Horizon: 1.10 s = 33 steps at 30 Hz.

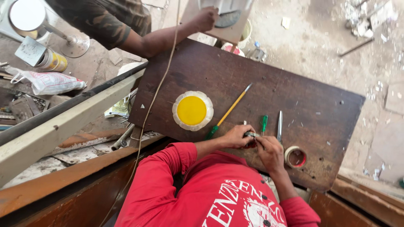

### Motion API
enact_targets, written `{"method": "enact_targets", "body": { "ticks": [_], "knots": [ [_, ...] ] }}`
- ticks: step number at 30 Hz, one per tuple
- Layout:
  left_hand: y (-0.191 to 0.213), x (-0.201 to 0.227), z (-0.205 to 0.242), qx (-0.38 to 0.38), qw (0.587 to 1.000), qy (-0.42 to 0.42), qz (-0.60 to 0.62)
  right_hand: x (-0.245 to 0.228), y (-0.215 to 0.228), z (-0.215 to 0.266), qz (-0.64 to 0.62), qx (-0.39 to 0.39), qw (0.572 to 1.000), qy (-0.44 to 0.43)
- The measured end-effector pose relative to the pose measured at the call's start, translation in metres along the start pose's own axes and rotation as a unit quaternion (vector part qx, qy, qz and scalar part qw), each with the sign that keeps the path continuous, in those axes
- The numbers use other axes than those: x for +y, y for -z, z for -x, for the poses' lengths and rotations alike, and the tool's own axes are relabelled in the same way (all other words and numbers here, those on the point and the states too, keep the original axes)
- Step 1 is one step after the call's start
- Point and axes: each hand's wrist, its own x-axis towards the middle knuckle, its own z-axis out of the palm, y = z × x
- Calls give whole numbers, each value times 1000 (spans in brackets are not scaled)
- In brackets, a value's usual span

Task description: The person assembles a small electrical component by wrapping copper wire around a metal core and securing it with tape. They use a screwdriver to adjust the assembly and scissors to trim the wire. The person places the finished component into a drawer at the end.

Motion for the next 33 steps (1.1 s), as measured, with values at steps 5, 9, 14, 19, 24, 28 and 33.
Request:
{"method": "enact_targets", "body": {
  "ticks": [5, 9, 14, 19, 24, 28, 33],
  "knots": [
    [4, 6, 4, -16, 999, 28, 17, -9, -1, 3, 4, 4, 1000, 7],
    [5, 5, 3, -8, 1000, -16, 8, -1, -2, 3, 32, -12, 999, 7],
    [8, 9, 3, -43, 998, 45, 26, 0, -2, 5, 26, 7, 999, 27],
    [13, 11, 5, -36, 998, 29, 33, -14, -1, 4, 62, -25, 998, -5],
    [-1, -2, 6, 53, 998, -15, 19, -22, -10, 5, 96, -54, 993, -39],
    [-17, -13, 10, 71, 994, 37, 79, -10, -8, 7, 87, -85, 992, -37],
    [-8, -10, 5, 72, 996, -5, 44, 13, -1, -7, 18, -98, 995, 0]
  ]
}}
